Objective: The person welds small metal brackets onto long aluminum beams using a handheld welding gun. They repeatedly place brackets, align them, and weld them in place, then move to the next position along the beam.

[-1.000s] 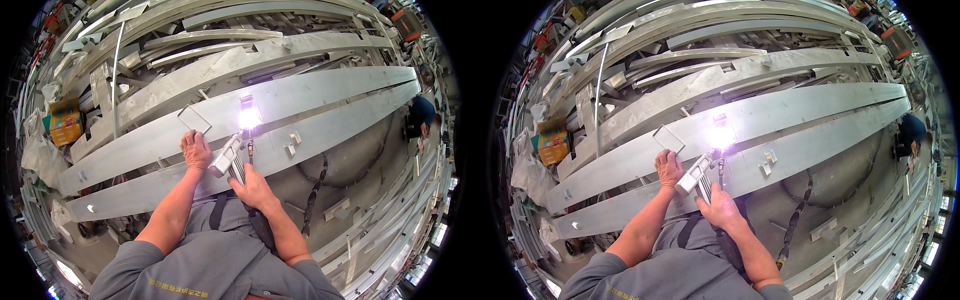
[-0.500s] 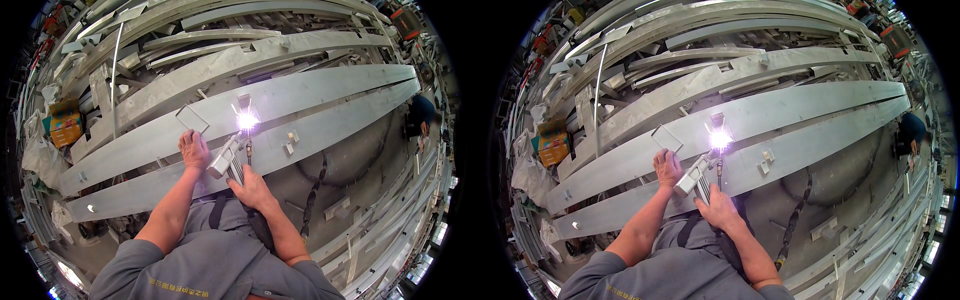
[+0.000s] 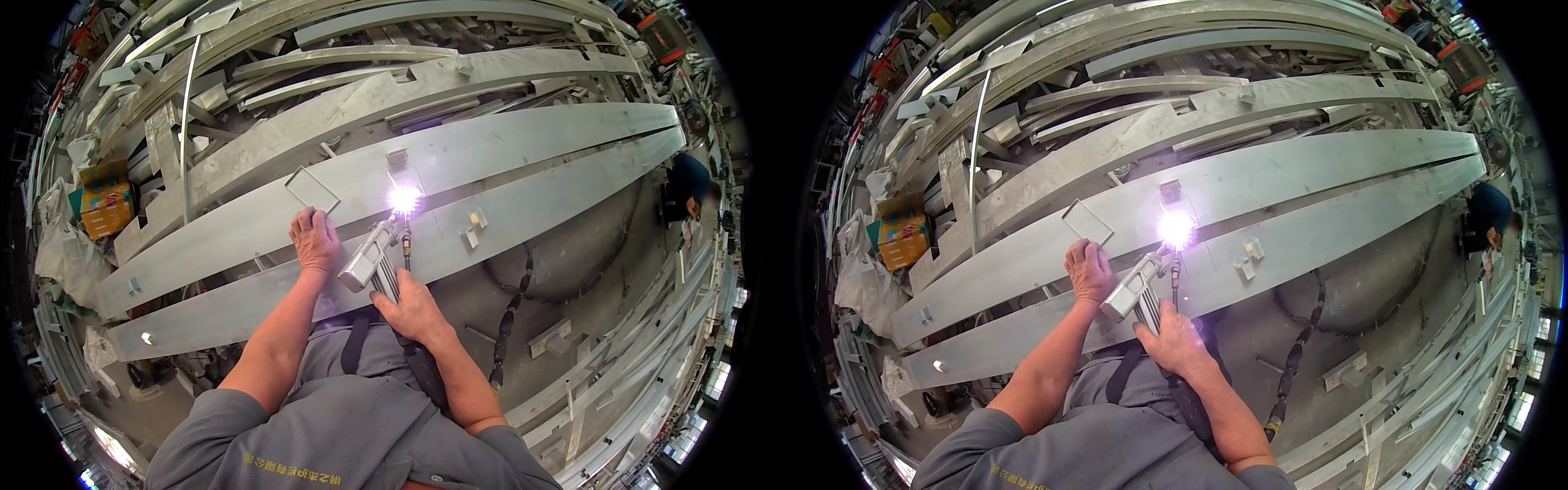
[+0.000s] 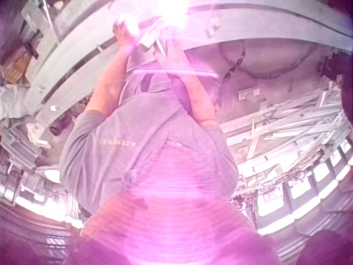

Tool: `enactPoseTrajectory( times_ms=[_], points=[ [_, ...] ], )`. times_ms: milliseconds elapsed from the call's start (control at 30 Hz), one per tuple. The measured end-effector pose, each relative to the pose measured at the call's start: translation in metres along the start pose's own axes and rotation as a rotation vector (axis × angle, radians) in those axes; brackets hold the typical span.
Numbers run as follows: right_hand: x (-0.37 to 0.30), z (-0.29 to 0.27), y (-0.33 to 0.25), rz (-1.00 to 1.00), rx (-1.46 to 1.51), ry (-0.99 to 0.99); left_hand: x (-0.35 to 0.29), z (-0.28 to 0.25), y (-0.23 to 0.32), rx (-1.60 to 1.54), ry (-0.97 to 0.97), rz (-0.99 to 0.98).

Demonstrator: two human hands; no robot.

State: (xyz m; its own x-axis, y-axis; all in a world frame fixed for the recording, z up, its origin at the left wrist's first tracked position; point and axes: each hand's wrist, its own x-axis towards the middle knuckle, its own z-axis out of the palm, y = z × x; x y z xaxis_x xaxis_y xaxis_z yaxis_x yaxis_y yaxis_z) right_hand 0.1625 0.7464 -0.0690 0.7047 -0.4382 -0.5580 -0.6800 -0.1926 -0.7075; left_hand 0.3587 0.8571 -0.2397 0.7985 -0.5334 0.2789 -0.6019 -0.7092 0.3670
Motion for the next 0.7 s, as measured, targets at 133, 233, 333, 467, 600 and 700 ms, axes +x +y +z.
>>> enactPoseTrajectory(
  times_ms=[133,233,333,467,600,700],
  points=[
    [-0.016,-0.013,-0.017,-0.014,0.091,-0.033,-0.001,-0.002,0.003,-0.01,-0.018,-0.012],
    [-0.03,-0.016,-0.035,-0.091,0.128,-0.045,-0.001,-0.002,0.003,-0.013,-0.034,-0.021],
    [-0.035,-0.014,-0.04,-0.146,0.185,-0.097,-0.002,0.0,-0.002,-0.039,-0.01,-0.017],
    [-0.041,-0.021,-0.056,-0.183,0.491,-0.162,-0.007,0.005,-0.004,-0.34,0.011,-0.112],
    [-0.041,-0.054,-0.096,-0.308,0.829,-0.083,-0.055,-0.044,0.077,-1.277,-0.909,-0.175],
    [-0.041,-0.081,-0.129,-0.462,1.042,0.081,-0.076,-0.135,0.139,-1.78,-1.499,-0.296]
  ],
)
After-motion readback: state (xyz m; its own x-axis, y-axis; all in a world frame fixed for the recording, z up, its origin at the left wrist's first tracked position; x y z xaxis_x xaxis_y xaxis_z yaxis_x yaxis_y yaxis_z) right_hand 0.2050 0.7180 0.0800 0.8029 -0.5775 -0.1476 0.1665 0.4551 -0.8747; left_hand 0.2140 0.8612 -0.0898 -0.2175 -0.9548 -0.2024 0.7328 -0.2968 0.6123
